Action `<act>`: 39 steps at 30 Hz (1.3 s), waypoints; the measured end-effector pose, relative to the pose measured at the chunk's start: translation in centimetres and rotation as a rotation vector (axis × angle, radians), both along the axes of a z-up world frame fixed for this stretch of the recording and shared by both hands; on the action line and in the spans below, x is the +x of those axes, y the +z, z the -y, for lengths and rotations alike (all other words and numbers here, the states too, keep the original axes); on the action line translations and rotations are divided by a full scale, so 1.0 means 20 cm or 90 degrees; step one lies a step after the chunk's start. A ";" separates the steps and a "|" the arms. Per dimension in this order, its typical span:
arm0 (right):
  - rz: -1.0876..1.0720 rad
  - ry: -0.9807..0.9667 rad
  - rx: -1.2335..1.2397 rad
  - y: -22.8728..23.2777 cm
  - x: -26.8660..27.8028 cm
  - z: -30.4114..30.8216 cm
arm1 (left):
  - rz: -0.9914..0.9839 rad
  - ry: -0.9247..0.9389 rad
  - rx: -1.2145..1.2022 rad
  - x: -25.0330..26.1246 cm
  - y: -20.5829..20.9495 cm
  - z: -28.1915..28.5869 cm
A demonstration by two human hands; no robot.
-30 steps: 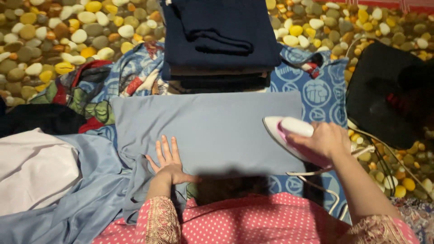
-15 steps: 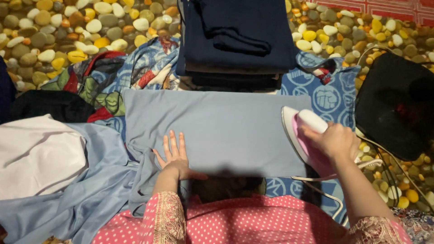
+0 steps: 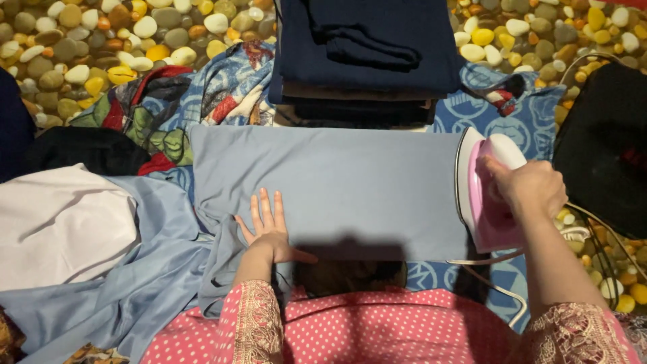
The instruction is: Ironing a blue t-shirt and folding it on the floor.
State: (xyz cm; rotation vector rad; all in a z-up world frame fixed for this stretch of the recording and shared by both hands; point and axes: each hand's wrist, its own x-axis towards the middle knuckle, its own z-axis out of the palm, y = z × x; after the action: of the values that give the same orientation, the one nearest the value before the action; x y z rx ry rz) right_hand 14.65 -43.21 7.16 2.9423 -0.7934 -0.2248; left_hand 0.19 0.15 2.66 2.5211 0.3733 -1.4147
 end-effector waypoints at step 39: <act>-0.344 0.624 0.087 0.40 -0.43 -0.45 | 0.086 0.031 -0.032 -0.07 -0.11 -0.01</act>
State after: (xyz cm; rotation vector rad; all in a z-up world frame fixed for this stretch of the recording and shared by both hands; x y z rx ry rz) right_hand 6.05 -34.21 15.17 2.7539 0.7310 -0.9159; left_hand -1.14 0.44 0.39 2.5316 0.3655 -1.2123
